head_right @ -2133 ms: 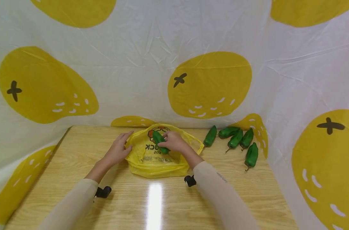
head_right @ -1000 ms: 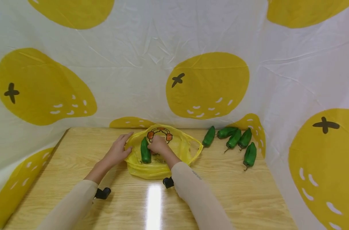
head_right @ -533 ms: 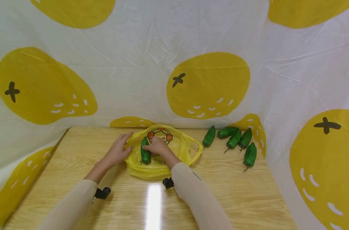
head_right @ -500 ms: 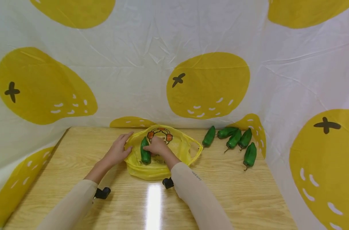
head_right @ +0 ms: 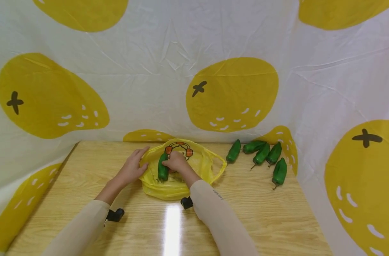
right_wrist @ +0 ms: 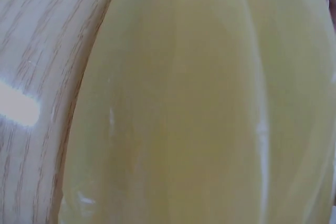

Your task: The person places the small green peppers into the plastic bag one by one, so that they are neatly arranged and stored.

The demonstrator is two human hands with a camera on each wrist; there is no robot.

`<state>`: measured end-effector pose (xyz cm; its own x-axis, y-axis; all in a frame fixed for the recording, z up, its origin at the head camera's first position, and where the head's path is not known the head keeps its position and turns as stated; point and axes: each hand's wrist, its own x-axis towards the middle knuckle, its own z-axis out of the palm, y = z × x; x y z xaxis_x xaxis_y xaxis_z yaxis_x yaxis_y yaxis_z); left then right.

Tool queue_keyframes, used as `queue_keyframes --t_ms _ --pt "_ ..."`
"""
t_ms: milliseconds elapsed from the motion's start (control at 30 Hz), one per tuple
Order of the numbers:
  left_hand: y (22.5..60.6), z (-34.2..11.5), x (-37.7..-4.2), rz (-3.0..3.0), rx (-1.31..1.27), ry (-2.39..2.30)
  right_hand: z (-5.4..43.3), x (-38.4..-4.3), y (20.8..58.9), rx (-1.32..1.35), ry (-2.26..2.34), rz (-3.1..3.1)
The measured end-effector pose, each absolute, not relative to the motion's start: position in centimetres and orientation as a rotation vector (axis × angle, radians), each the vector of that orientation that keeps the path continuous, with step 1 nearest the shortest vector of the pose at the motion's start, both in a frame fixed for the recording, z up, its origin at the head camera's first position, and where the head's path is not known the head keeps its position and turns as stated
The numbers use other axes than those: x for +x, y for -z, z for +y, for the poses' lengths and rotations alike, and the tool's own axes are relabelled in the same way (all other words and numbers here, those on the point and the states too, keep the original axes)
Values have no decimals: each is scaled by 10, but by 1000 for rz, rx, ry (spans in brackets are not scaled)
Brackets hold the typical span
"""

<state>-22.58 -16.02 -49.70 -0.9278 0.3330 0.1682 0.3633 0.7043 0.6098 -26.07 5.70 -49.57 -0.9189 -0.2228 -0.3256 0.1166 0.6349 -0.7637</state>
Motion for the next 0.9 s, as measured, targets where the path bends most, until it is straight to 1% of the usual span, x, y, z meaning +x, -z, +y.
queue_keyframes --t_ms 500,900 --pt "499 -158 -227 -2859 -592 1019 59 -266 493 -34 1239 2406" --pt "502 -159 -229 -2859 -584 1019 77 -259 465 -130 1137 2496"
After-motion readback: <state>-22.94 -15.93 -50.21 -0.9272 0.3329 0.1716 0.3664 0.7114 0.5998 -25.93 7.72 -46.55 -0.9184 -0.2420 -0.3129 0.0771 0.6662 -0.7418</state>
